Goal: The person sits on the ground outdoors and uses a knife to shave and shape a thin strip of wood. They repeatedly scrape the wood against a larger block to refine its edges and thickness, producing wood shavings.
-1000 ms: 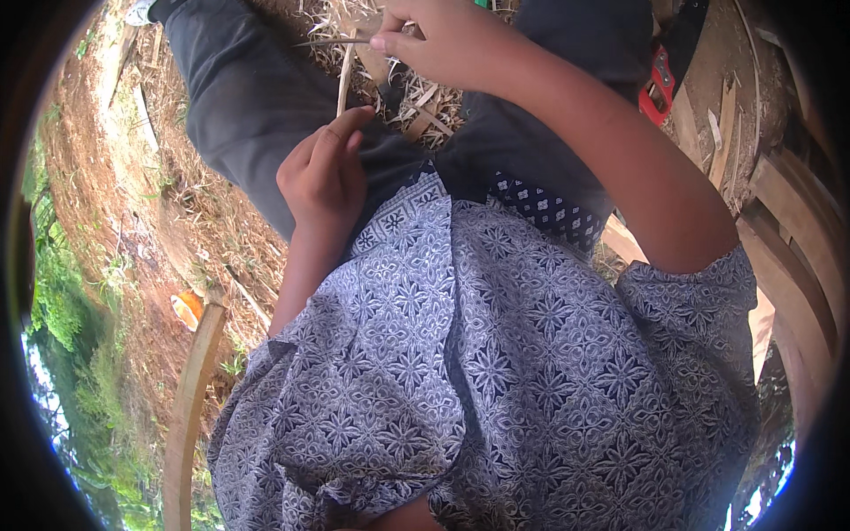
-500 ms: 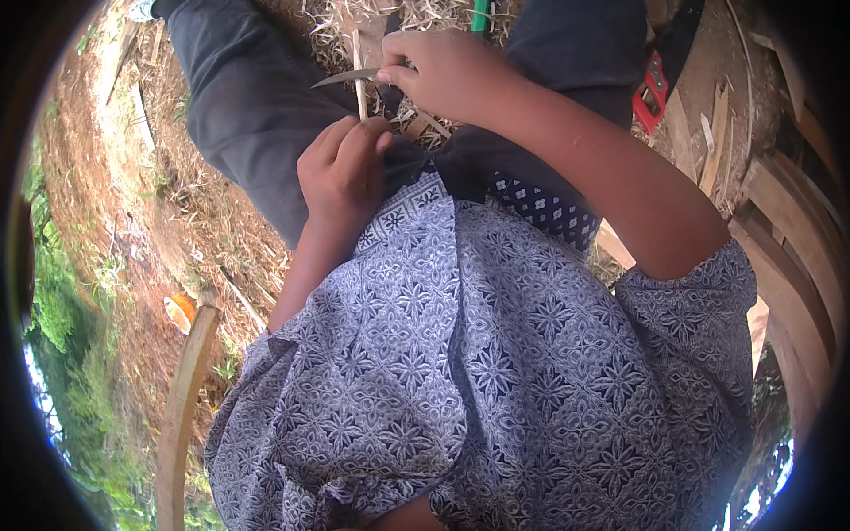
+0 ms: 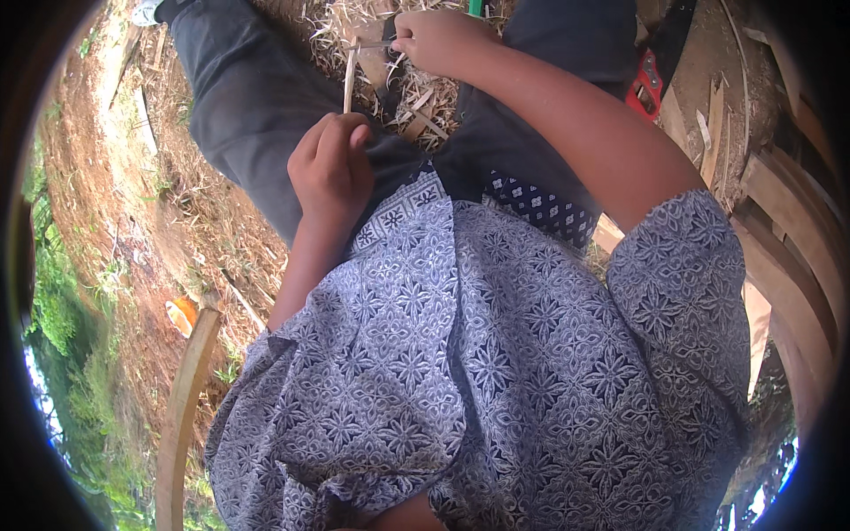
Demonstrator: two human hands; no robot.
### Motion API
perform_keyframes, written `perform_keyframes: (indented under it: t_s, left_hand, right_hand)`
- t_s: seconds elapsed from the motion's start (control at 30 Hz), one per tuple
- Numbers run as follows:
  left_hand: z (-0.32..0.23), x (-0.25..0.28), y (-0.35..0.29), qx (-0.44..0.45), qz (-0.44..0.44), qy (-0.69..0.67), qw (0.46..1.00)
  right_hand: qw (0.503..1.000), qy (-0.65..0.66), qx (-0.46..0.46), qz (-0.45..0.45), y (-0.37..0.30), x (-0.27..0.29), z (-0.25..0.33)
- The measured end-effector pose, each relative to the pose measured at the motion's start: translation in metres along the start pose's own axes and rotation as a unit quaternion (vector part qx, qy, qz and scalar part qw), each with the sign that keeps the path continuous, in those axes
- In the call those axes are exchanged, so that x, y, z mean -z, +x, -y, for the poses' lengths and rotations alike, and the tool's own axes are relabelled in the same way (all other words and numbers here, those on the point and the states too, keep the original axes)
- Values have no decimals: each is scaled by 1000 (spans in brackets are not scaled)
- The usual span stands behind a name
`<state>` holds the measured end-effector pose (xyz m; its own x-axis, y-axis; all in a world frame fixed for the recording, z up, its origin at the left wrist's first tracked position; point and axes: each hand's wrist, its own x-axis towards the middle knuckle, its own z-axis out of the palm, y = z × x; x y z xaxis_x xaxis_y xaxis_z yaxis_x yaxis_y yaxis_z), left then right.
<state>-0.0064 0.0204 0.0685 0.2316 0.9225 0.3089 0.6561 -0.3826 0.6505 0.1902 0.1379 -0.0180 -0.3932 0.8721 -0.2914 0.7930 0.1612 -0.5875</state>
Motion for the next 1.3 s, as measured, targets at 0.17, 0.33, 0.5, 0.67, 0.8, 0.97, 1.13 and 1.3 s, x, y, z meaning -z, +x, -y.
perform_keyframes:
  t_s: [0.17,0.33,0.5,0.67,0.8,0.97,1.13,1.3]
  left_hand:
    - [-5,0,-3,3,-24,-11,1000]
    - [-5,4,-7,3,-27,-13,1000]
    - [-3,3,-2,-7,-30,-1,1000]
    - [-5,-2,0,-17,-25,-9,1000]
    - [-14,1,1,-12,-10,-2,1000]
    - [-6,3,-1,-26,-14,-16,999]
    - [1,-2,-2,-27,-65,-47,996]
    - [2,-4,0,-20,-30,-30,999]
  right_hand:
    - [997,37,-47,-48,12,-18,-28]
    - [995,92,26,28,-14,29,23]
    - [995,66,46,67,-25,37,42]
    - [997,0,81,-10,0,2,4]
    - [994,51,-75,69,15,-16,-22]
    - [995,78,-50,24,6,-1,-9]
    - [986,121,25,116,-24,48,40]
    - [990,69,26,123,-17,42,39]
